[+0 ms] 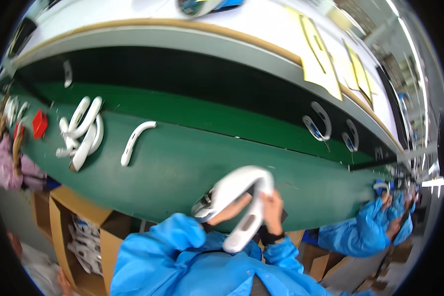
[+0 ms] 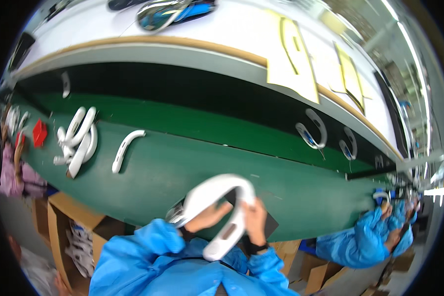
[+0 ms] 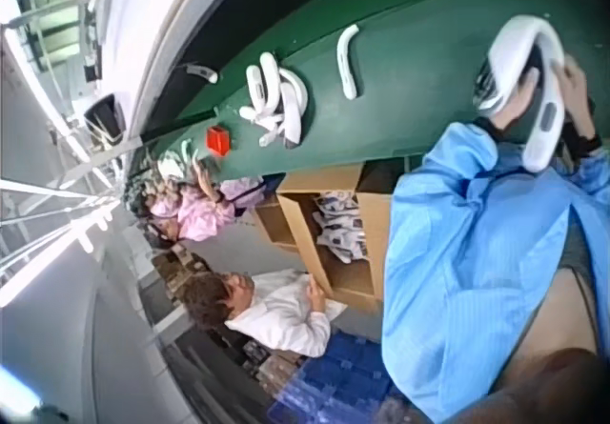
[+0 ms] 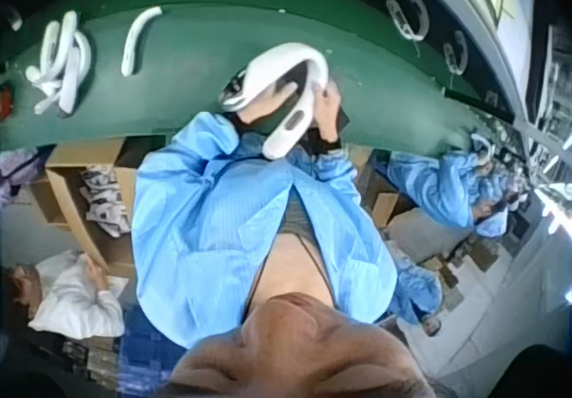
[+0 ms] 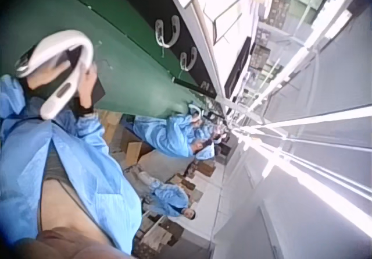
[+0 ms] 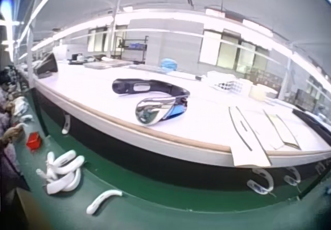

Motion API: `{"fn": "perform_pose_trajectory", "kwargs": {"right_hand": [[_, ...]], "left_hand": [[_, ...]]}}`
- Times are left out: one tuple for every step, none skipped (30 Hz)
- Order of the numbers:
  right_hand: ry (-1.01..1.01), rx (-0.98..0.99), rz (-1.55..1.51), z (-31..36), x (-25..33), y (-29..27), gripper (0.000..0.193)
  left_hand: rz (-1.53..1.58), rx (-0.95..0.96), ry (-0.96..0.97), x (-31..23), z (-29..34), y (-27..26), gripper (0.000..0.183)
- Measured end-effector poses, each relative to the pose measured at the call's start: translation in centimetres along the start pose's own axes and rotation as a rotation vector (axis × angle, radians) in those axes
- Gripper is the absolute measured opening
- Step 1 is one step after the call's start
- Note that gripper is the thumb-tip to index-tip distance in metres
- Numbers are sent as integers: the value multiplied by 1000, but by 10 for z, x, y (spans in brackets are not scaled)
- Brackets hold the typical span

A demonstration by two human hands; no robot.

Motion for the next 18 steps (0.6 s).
{"fn": "perform_pose_trajectory", "kwargs": {"right_hand": [[-36, -179, -4, 1, -7, -46, 12], [-59, -236, 75, 7, -11, -89, 18], [-11, -279, 60, 14, -19, -134, 24], [32, -292, 73, 21, -19, -164, 31], [89, -310, -29, 27, -4, -162, 34], [94, -316, -32, 17, -8, -176, 35], [108, -338, -41, 16, -18, -193, 36], [75, -282, -78, 6, -29, -200, 36], [78, -285, -88, -1, -38, -206, 36], [92, -220, -58, -17, -33, -190, 36], [103, -147, -27, -32, -31, -180, 36], [144, -181, -51, -50, -40, -178, 34], [80, -186, -59, -71, -44, -170, 33], [134, -161, -84, -103, -75, -169, 33], [102, -147, 30, -136, -82, -155, 34], [27, -83, 132, -165, -76, -127, 35], [-13, -84, 113, -197, -83, -105, 46], [-106, -63, 326, -226, -80, -80, 48]], "left_hand": [[-357, -9, 73, 1, 6, 31, 58], [-492, 290, 252, 6, 11, 77, 63], [-524, 190, 549, 5, 17, 98, 71], [-595, 317, 524, 35, 27, 117, 72], [-667, 442, 511, 61, 30, 131, 74], [-718, 440, 521, 66, 29, 135, 75], [-689, 405, 493, 63, 23, 121, 73], [-689, 358, 502, 51, 16, 96, 71], [-692, 310, 509, 43, 10, 74, 69], [-809, 382, 467, 63, 18, 67, 67], [-926, 447, 416, 82, 24, 62, 65], [-1001, 492, 458, 72, 17, 53, 63], [-899, 445, 436, 66, 17, 49, 62], [-874, 364, 379, 55, 16, 38, 61], [-843, 287, 319, 39, 17, 24, 59], [-854, 229, 187, 28, 22, 10, 59], [-858, 167, 58, 21, 29, -1, 59], [-868, 102, -55, 22, 42, -8, 55]]}}
Point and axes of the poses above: each hand's wrist, its own z-axis away from the middle knuckle, its own y-axis out of the palm, x = y × z, the point moved 4 cm from there along -z, towards the middle knuckle, and after that the axes turned 14 degrees about -z, right-handed, at the moved point
